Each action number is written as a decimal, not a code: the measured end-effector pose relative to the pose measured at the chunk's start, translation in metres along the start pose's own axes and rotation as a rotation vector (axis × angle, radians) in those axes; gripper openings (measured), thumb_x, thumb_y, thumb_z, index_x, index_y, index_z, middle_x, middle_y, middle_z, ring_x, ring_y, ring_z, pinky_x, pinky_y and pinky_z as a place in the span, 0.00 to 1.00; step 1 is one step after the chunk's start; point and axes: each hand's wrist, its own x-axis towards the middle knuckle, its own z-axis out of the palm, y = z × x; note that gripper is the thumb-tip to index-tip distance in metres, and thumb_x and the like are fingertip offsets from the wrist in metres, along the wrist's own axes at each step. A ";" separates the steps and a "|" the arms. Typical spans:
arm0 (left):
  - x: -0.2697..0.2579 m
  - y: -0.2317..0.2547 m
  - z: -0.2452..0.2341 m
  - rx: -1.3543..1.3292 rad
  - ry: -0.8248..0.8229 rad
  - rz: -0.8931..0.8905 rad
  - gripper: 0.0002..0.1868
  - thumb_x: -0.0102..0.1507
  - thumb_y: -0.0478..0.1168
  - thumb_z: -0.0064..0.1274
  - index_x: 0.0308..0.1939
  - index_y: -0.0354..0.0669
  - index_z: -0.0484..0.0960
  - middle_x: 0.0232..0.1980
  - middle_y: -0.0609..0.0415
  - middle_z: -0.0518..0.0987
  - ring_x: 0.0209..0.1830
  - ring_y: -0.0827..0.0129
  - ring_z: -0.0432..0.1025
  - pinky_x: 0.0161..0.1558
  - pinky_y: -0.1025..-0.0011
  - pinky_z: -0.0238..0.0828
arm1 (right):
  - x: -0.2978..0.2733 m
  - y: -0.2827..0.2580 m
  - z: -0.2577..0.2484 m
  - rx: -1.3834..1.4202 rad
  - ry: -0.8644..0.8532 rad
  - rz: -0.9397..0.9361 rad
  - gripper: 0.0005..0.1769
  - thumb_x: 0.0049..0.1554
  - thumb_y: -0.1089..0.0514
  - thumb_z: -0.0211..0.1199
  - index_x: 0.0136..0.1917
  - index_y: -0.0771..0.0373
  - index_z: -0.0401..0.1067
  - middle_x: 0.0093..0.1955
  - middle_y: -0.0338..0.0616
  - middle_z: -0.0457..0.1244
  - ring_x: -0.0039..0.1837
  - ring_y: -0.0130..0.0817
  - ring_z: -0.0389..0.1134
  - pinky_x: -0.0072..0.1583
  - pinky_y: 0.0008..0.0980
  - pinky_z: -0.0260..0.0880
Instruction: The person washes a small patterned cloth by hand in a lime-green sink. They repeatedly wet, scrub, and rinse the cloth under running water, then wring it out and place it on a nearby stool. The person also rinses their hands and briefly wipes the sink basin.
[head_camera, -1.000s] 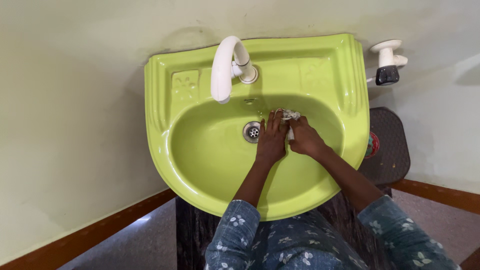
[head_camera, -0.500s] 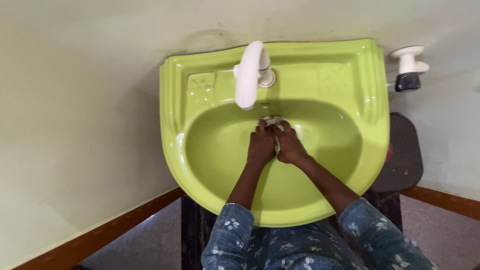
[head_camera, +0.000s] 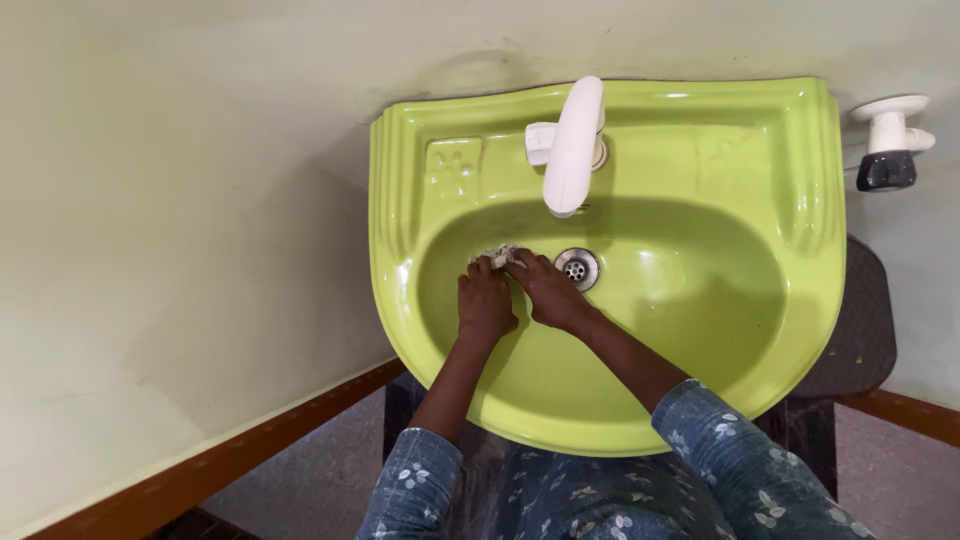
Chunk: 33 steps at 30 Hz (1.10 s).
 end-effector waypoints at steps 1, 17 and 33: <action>0.000 0.002 0.000 -0.013 -0.011 0.010 0.37 0.48 0.50 0.67 0.57 0.35 0.78 0.61 0.44 0.67 0.62 0.55 0.65 0.54 0.62 0.69 | 0.000 0.003 0.002 -0.004 0.009 -0.014 0.45 0.41 0.80 0.61 0.72 0.60 0.63 0.79 0.49 0.50 0.74 0.54 0.58 0.70 0.45 0.64; 0.009 0.057 0.035 -0.332 0.008 0.220 0.35 0.40 0.47 0.64 0.51 0.38 0.80 0.63 0.43 0.67 0.63 0.52 0.64 0.54 0.58 0.70 | -0.038 0.068 -0.035 -0.353 -0.096 0.003 0.33 0.40 0.72 0.65 0.59 0.57 0.73 0.62 0.39 0.66 0.65 0.46 0.62 0.61 0.45 0.64; 0.013 0.062 0.060 -0.512 0.152 0.155 0.23 0.49 0.37 0.60 0.48 0.34 0.81 0.58 0.40 0.68 0.58 0.47 0.66 0.52 0.56 0.73 | -0.039 0.067 -0.007 -0.208 0.071 0.156 0.31 0.40 0.65 0.68 0.59 0.58 0.70 0.60 0.46 0.64 0.64 0.49 0.65 0.59 0.44 0.72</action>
